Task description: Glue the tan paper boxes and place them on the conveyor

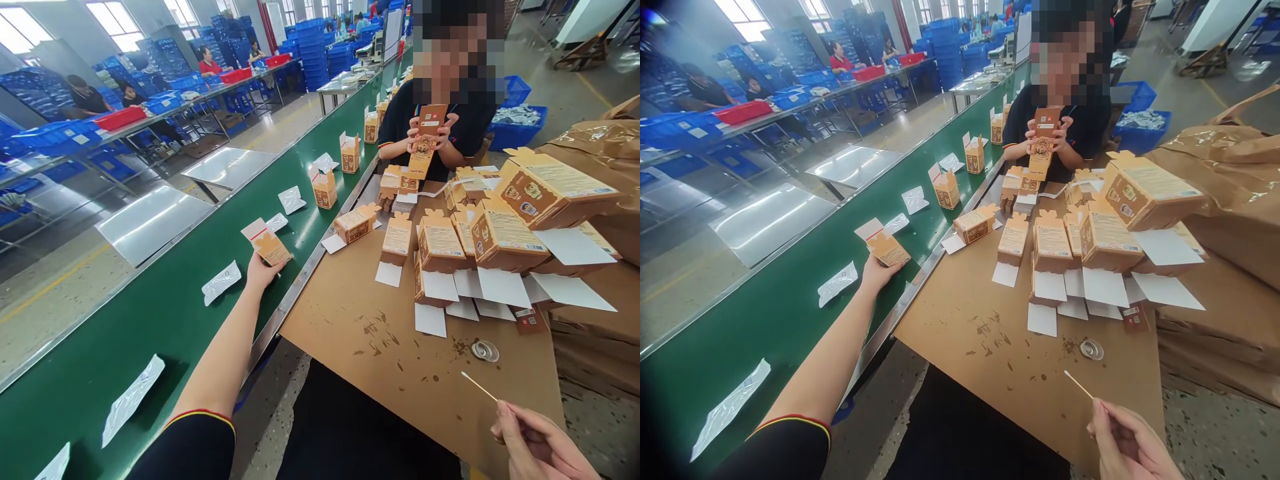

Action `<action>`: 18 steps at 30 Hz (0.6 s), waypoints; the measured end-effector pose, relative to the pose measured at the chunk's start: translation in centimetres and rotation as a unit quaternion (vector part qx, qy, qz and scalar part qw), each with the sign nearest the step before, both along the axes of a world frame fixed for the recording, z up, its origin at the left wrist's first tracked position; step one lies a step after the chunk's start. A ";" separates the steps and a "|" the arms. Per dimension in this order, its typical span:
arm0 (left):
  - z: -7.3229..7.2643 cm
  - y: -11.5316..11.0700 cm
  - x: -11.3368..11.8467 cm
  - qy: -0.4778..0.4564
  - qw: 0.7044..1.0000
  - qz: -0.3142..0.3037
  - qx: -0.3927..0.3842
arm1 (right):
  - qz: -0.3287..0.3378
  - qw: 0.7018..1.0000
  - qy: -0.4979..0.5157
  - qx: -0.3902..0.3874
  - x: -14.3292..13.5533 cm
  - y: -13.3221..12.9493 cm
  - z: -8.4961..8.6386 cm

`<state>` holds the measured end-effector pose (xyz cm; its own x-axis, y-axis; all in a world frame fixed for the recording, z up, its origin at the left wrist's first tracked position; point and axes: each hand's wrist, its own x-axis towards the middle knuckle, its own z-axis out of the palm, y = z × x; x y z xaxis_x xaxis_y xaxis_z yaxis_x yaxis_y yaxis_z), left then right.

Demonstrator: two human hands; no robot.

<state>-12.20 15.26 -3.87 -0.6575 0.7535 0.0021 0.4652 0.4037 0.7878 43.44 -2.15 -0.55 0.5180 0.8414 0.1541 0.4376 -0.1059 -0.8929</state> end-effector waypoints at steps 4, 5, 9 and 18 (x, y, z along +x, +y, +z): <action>1.0 0.3 1.0 0.045 0.998 0.008 -0.040 | 0.012 0.999 0.034 0.028 -0.9 -0.5 0.6; 1.1 0.2 1.4 0.055 0.997 0.020 -0.048 | 0.016 0.999 0.038 0.032 -0.9 -0.6 0.6; 1.3 0.5 2.7 0.074 0.992 0.069 -0.073 | 0.014 0.998 0.032 0.043 -0.2 -1.2 0.4; 1.8 -0.3 5.1 0.073 0.991 0.100 -0.046 | -0.021 1.000 -0.008 0.019 3.4 -2.9 -0.9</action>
